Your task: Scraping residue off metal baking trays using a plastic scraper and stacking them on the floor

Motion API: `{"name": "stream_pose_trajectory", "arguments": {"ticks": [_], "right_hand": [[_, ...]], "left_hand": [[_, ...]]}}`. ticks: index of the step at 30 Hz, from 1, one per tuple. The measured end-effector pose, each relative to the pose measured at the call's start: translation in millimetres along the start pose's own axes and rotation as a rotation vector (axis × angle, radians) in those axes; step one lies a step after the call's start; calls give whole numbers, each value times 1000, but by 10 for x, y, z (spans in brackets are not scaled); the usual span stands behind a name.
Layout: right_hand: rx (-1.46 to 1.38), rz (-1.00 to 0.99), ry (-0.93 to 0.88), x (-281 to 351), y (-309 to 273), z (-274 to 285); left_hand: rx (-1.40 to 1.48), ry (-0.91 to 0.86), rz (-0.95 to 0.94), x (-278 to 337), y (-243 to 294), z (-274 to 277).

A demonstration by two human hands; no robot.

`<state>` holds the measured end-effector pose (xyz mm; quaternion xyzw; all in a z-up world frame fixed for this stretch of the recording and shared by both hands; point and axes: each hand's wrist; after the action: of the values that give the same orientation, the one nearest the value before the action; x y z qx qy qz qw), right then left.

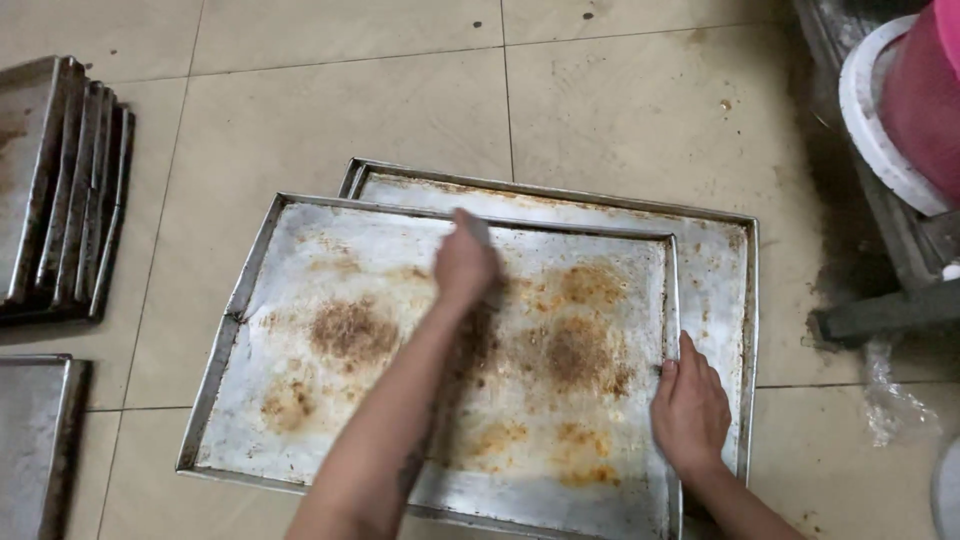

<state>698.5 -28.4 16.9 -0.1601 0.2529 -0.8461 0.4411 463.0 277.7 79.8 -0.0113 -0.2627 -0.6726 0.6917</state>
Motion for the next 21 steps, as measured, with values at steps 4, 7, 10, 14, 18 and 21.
{"name": "stream_pose_trajectory", "arguments": {"ticks": [4, 7, 10, 14, 18, 21], "right_hand": [[-47, -8, -17, 41, -11, 88], [-269, -74, -68, 111, 100, 253], [-265, -477, -316, 252, 111, 494], [-715, -684, -405, 508, -425, 892], [-980, -741, -277, 654, -1200, 1377], [-1089, -632, -100, 660, -1756, 1776]], "left_hand": [[-132, 27, -378, 358, 496, -231], [-200, -19, -386, 358, 92, 138], [-249, 142, -432, 404, -899, 605], [-46, 276, -135, 836, -2364, 1101], [249, 416, 79, 1572, -3110, 1527], [325, 607, 123, 1807, -3452, 1627]]}}
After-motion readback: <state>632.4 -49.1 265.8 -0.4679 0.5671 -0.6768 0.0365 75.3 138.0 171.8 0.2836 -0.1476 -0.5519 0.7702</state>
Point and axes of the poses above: each hand's wrist, its own x-axis away from the middle knuckle, its own z-axis out of the back of the hand, y = z × x, and after that the axes turned 14 degrees about -x, right-handed
